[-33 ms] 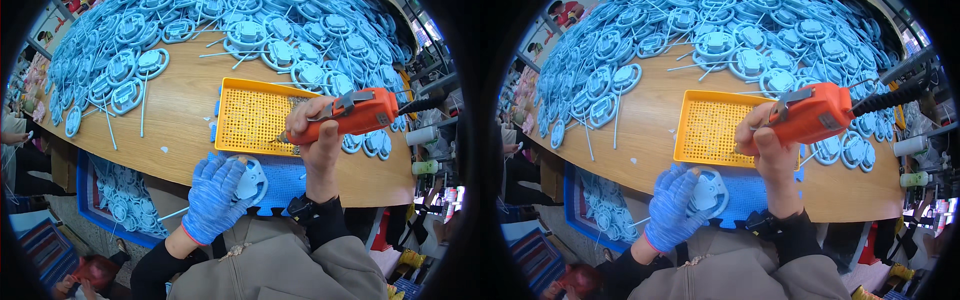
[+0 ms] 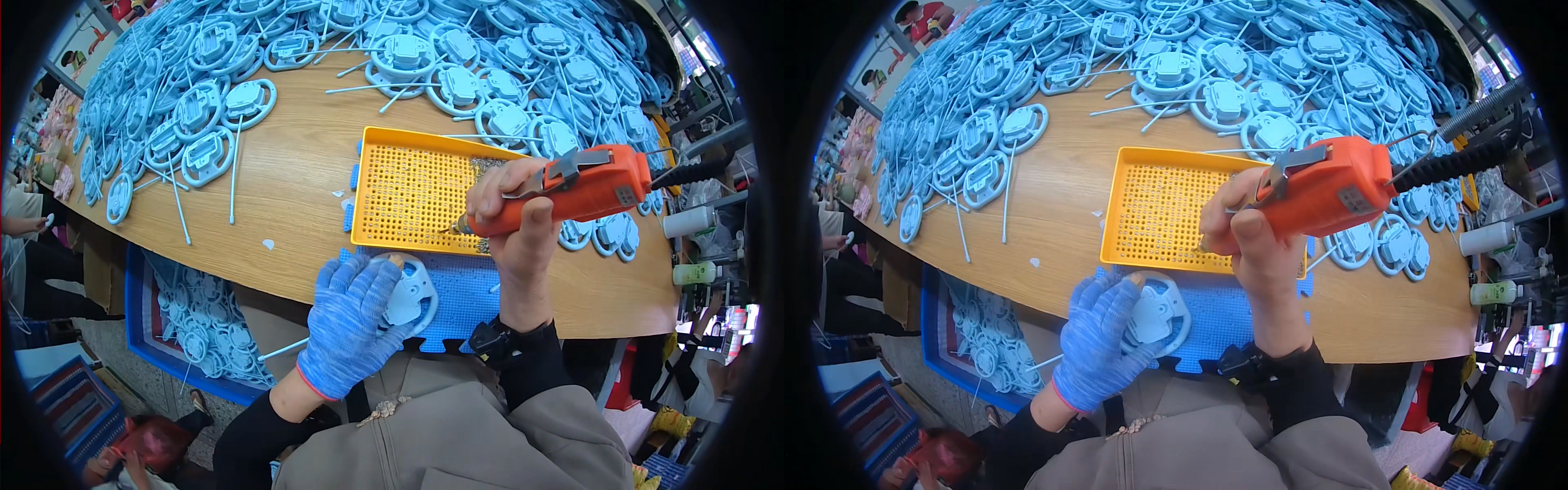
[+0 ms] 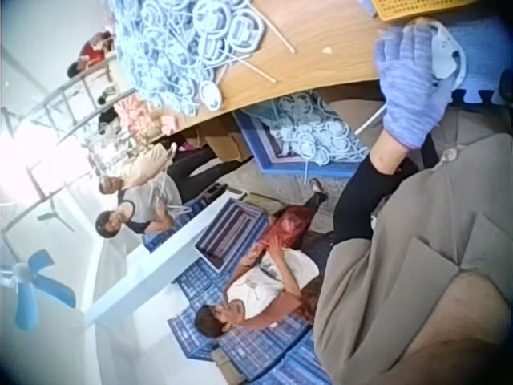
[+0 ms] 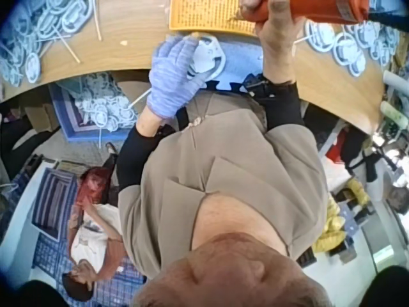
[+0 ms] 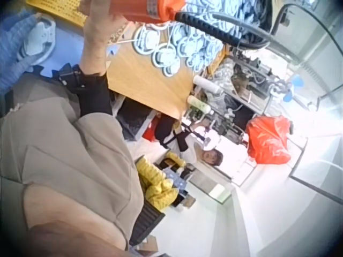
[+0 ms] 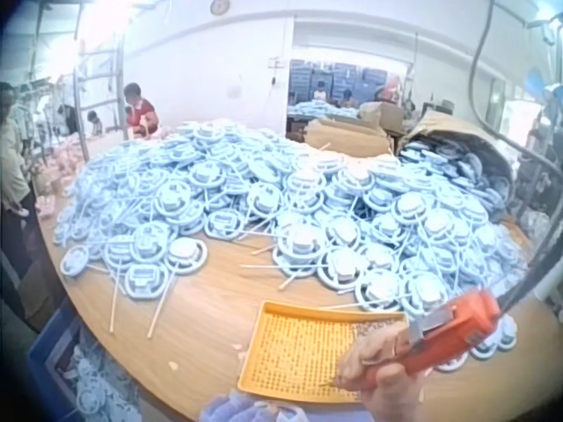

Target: The person picks up blue plastic toy parts from a pile, places them on a blue mat, and uses a power screwdriver to drive screws from a yellow tray into each part. They then place the assembled parts into a blue bin and repeat the process.

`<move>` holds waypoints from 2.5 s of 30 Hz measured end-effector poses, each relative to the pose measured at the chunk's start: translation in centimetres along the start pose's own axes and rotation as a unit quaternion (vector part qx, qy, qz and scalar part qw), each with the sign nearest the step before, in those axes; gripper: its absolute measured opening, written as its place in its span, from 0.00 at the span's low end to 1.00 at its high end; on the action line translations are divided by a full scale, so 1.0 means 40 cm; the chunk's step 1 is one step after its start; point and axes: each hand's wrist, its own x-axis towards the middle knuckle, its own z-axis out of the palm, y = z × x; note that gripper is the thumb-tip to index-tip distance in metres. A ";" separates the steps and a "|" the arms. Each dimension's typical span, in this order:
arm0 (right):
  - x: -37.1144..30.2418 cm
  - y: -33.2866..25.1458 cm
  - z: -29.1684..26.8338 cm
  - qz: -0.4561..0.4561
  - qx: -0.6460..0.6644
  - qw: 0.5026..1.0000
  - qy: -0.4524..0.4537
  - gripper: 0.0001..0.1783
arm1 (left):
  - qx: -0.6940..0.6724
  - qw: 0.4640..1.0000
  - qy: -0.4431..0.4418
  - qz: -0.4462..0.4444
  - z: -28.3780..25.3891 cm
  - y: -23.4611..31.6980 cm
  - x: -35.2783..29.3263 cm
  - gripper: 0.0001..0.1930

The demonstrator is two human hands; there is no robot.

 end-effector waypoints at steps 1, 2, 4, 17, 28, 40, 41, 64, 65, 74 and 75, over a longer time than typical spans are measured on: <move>-0.001 -0.002 0.005 -0.006 -0.010 1.000 0.008 0.28 | -0.007 1.000 -0.001 -0.002 0.001 -0.001 0.002 0.40; -0.002 -0.002 0.008 -0.012 -0.020 1.000 0.015 0.27 | -0.009 1.000 -0.001 -0.002 0.001 -0.002 0.005 0.40; -0.003 0.000 0.011 -0.010 -0.018 1.000 0.014 0.27 | -0.024 1.000 -0.008 -0.013 -0.004 -0.002 0.007 0.41; -0.012 -0.114 0.059 -0.037 0.031 0.999 0.003 0.34 | -0.035 0.999 0.012 -0.020 -0.014 0.005 0.001 0.40; -0.084 -0.084 0.145 0.003 0.071 0.997 -0.040 0.30 | -0.020 0.998 -0.009 -0.064 -0.026 0.017 0.018 0.34; -0.088 -0.056 0.162 -0.003 -0.013 0.998 -0.061 0.32 | -0.029 0.998 -0.001 -0.052 -0.005 0.008 -0.013 0.28; -0.088 -0.054 0.165 0.002 -0.011 0.998 -0.062 0.32 | -0.014 0.998 0.002 -0.064 -0.012 0.007 -0.016 0.28; 0.010 -0.052 0.135 -0.047 0.033 0.998 0.005 0.32 | 0.212 0.953 0.121 -0.180 -0.330 -0.318 -0.135 0.32; 0.012 -0.059 0.134 -0.056 0.030 0.998 0.007 0.32 | 0.210 0.957 0.113 -0.167 -0.333 -0.342 -0.073 0.32; -0.021 -0.071 0.116 -0.029 0.053 0.998 0.023 0.32 | 0.391 0.892 0.065 -0.217 -0.194 -0.590 0.341 0.15; -0.025 -0.068 0.107 -0.037 0.044 0.998 0.029 0.32 | 0.384 0.897 0.059 -0.209 -0.164 -0.620 0.369 0.13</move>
